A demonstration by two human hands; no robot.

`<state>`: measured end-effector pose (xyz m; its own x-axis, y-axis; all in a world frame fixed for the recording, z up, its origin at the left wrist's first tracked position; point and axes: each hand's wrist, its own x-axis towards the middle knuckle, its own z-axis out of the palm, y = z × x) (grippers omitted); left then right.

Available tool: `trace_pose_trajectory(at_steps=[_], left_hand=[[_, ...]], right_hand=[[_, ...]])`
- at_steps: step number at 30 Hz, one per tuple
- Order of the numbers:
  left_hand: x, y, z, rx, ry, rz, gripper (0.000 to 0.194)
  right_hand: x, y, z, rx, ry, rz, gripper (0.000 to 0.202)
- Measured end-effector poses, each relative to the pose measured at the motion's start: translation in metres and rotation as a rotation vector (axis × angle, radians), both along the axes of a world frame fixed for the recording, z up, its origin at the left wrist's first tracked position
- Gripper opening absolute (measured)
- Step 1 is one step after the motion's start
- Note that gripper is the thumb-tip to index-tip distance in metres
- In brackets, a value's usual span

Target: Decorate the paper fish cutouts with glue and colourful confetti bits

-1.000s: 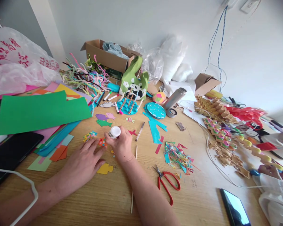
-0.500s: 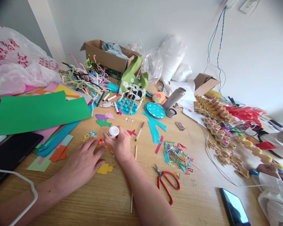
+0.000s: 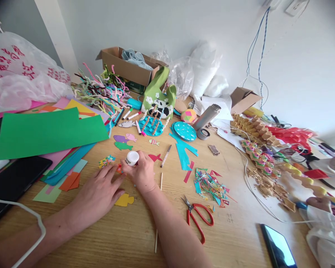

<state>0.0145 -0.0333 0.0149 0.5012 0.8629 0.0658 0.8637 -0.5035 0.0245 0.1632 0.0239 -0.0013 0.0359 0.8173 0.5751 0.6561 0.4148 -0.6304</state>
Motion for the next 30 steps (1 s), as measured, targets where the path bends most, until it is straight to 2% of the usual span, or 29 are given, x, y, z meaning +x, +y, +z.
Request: trace_pose_trajectory(at_steps=[30], left_hand=[[0.0002,0.0002,-0.0012,-0.004,-0.004,0.005,0.045]], right_hand=[[-0.0013,0.0013,-0.0012,0.039,-0.015,-0.032,0.03]])
